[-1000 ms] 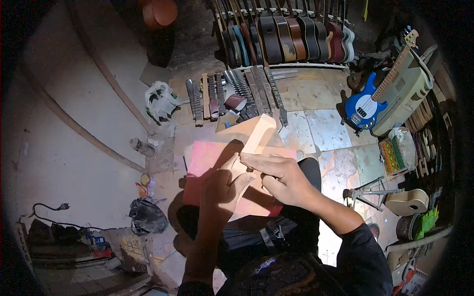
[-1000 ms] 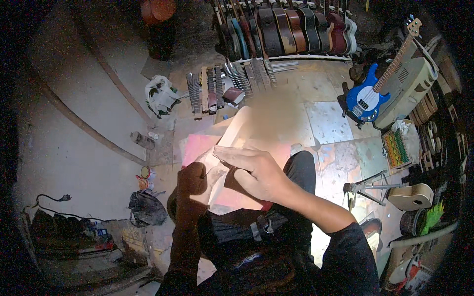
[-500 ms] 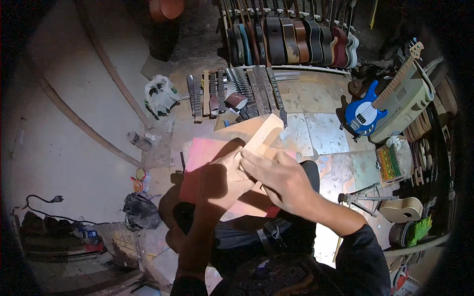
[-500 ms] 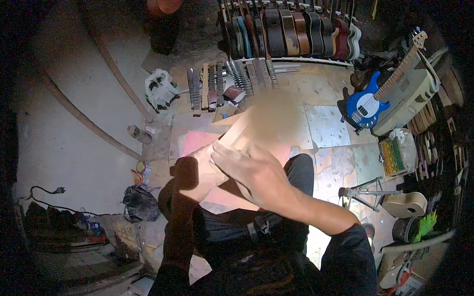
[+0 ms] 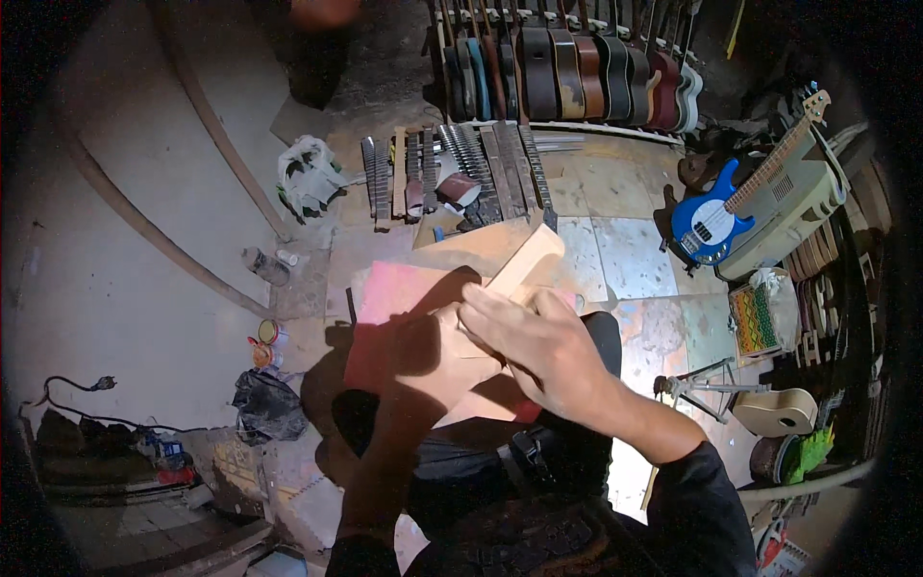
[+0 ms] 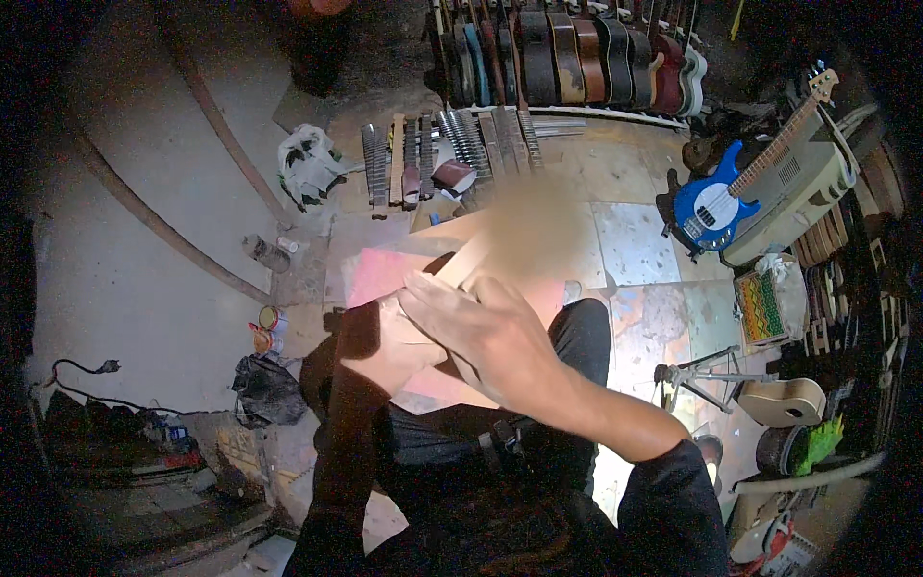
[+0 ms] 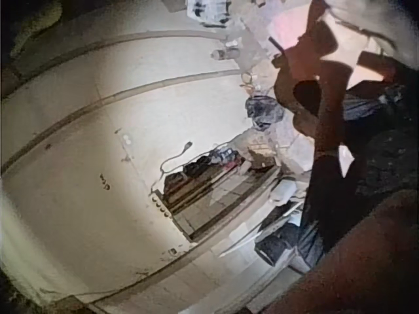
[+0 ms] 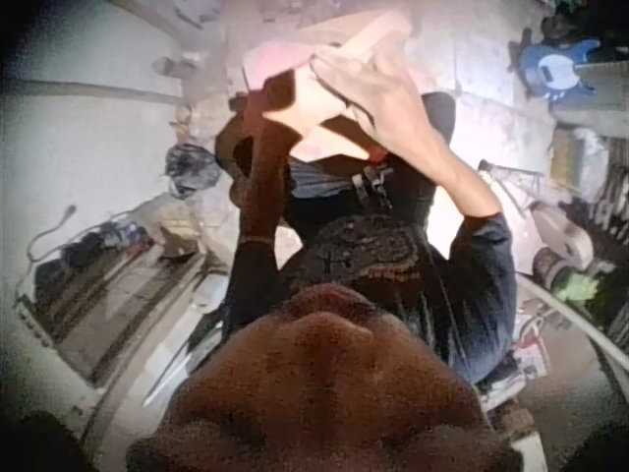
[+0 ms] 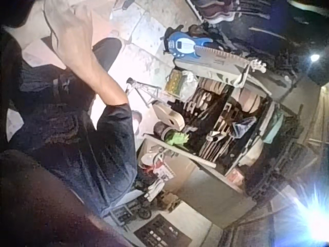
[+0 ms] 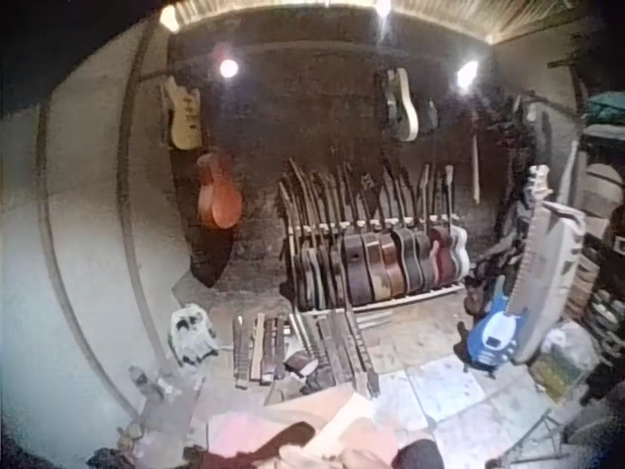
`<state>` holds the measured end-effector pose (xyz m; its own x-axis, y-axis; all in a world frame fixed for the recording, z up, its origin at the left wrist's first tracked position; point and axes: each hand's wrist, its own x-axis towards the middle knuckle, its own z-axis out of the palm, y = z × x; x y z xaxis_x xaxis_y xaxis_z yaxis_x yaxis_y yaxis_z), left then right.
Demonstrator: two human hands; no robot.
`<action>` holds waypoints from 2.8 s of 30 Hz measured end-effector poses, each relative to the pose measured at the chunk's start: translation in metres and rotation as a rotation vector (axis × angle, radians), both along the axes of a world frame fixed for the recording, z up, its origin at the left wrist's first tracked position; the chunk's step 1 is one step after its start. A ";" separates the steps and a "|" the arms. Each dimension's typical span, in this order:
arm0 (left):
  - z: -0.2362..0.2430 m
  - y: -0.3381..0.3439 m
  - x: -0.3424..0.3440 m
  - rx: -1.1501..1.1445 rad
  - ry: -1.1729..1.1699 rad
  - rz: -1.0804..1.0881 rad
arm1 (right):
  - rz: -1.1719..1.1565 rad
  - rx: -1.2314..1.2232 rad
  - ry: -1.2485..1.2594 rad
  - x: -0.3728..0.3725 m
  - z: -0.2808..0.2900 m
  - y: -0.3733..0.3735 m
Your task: The person sands the surfaces and edges of a wooden electric guitar body using a small piece of sandpaper or a sanding block while holding the body in their lap.
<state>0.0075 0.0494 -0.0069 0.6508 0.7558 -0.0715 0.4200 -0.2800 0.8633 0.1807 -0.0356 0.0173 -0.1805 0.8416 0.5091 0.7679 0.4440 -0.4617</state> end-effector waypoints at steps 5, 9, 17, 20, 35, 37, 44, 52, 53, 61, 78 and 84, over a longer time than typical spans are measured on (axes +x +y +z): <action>-0.014 -0.003 0.001 -0.116 -0.020 0.008 | 0.000 -0.035 -0.003 0.003 -0.001 -0.008; -0.015 0.002 -0.007 -0.137 -0.064 -0.020 | 0.000 -0.068 0.066 0.013 -0.017 -0.008; -0.026 0.002 -0.007 0.105 0.194 -0.125 | 0.006 -0.012 0.208 0.002 -0.009 -0.007; -0.027 0.004 -0.004 0.130 0.161 -0.089 | -0.166 -0.076 0.138 0.024 -0.037 0.017; -0.001 -0.008 -0.017 0.311 0.143 0.149 | -0.263 0.007 0.138 0.041 -0.045 0.019; -0.001 -0.008 -0.016 0.349 0.125 0.137 | -0.348 -0.122 0.284 0.059 -0.066 0.033; -0.010 -0.004 -0.024 0.417 0.124 0.116 | -0.381 0.058 0.126 0.049 -0.065 0.030; -0.011 -0.005 -0.020 0.350 0.047 0.206 | -0.276 0.197 0.126 0.031 -0.083 0.016; -0.007 -0.006 -0.020 0.382 0.050 0.214 | -0.301 0.117 0.132 0.024 -0.085 0.014; 0.009 -0.014 -0.025 0.339 0.264 0.293 | -0.030 -0.010 0.348 -0.013 -0.089 -0.002; -0.033 -0.010 -0.014 0.417 0.122 0.252 | -0.206 -0.070 0.272 0.018 -0.098 0.005; -0.012 -0.006 -0.006 0.224 -0.008 0.184 | -0.005 -0.117 0.607 -0.002 -0.049 -0.012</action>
